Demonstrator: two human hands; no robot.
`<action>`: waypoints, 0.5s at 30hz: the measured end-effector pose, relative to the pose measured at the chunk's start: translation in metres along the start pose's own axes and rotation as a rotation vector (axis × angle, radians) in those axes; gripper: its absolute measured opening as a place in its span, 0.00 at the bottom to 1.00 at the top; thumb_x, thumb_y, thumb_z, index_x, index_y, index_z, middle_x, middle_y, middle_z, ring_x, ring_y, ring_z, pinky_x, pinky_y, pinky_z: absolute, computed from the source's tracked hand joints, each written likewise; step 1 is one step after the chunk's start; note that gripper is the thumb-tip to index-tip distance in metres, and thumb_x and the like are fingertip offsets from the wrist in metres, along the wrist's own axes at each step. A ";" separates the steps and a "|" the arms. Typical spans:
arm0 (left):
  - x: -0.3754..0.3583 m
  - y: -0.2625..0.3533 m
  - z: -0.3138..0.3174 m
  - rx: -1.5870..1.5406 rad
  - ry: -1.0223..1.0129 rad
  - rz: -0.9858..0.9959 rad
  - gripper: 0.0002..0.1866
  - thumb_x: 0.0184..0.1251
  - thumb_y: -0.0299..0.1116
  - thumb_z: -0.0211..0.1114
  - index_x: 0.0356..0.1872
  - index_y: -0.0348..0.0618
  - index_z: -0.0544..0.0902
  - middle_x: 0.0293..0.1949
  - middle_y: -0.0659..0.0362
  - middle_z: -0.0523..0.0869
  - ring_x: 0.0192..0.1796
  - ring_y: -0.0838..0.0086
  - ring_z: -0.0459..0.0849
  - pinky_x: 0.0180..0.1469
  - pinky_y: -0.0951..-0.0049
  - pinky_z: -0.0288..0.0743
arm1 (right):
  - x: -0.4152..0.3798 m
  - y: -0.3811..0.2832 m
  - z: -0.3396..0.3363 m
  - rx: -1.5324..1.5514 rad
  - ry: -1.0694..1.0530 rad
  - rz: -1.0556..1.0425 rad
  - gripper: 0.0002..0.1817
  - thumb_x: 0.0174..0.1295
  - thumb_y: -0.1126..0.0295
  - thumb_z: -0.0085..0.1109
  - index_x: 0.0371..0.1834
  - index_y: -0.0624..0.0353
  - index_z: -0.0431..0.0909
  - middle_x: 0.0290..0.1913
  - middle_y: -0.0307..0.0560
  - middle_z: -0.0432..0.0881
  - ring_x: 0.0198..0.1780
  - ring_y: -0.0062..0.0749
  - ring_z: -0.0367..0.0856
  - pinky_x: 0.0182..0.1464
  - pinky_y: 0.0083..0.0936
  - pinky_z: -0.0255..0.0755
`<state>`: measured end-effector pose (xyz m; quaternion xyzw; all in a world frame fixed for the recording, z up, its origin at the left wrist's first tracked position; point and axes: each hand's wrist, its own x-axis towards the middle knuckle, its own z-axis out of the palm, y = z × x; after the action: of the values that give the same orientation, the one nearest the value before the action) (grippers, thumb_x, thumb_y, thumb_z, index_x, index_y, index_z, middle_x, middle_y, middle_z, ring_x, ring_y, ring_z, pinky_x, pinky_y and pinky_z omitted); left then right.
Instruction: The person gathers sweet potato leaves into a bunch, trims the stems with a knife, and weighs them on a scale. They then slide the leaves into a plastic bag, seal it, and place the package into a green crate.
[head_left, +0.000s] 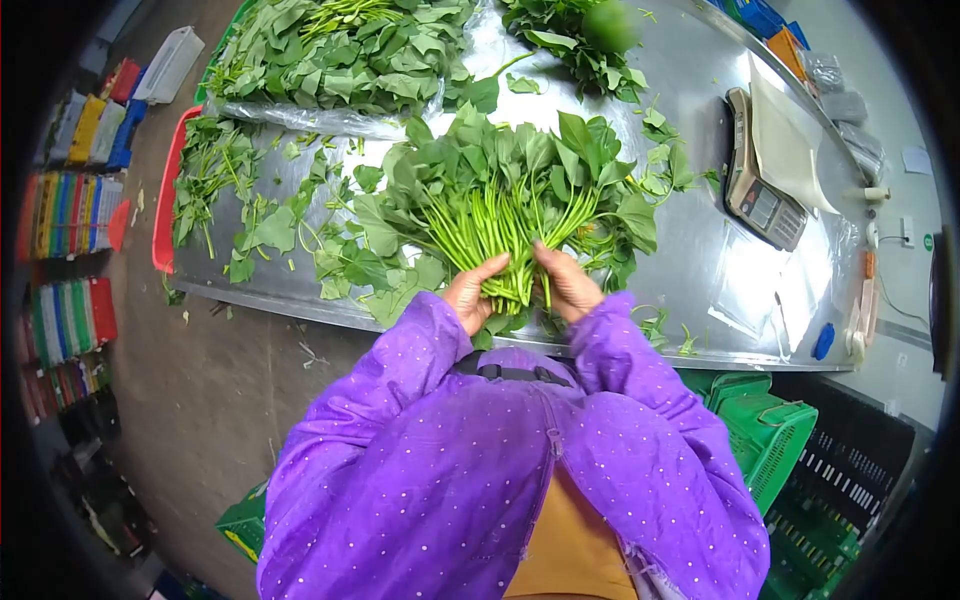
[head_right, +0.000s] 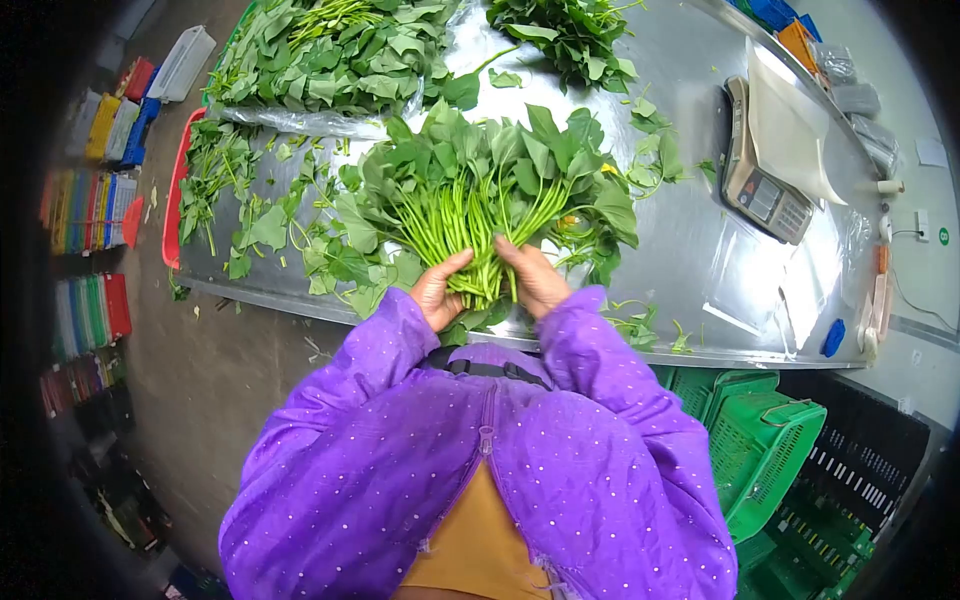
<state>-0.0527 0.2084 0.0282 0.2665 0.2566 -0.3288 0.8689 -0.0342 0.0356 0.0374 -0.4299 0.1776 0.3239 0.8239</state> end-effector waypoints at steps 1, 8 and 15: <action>0.000 -0.003 0.002 0.066 0.082 0.054 0.23 0.60 0.39 0.62 0.53 0.37 0.73 0.47 0.55 0.81 0.46 0.67 0.81 0.50 0.63 0.75 | 0.003 -0.001 0.011 0.048 0.007 0.001 0.27 0.60 0.60 0.58 0.56 0.68 0.65 0.52 0.49 0.76 0.52 0.32 0.75 0.54 0.29 0.67; -0.008 -0.009 -0.009 0.063 0.135 0.218 0.19 0.58 0.32 0.60 0.52 0.39 0.75 0.48 0.54 0.80 0.49 0.66 0.79 0.54 0.65 0.71 | -0.004 0.014 0.016 0.298 0.065 -0.145 0.20 0.64 0.61 0.50 0.54 0.63 0.67 0.48 0.48 0.78 0.47 0.34 0.78 0.51 0.31 0.73; -0.004 -0.006 -0.024 -0.364 -0.018 -0.008 0.19 0.63 0.34 0.54 0.55 0.45 0.73 0.55 0.55 0.76 0.56 0.63 0.75 0.61 0.61 0.64 | 0.001 0.021 0.004 0.644 0.056 -0.047 0.28 0.64 0.48 0.45 0.54 0.63 0.68 0.50 0.54 0.77 0.50 0.43 0.77 0.54 0.39 0.71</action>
<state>-0.0666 0.2215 0.0112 0.1010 0.3050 -0.2825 0.9039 -0.0483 0.0478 0.0262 -0.1599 0.2838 0.2199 0.9195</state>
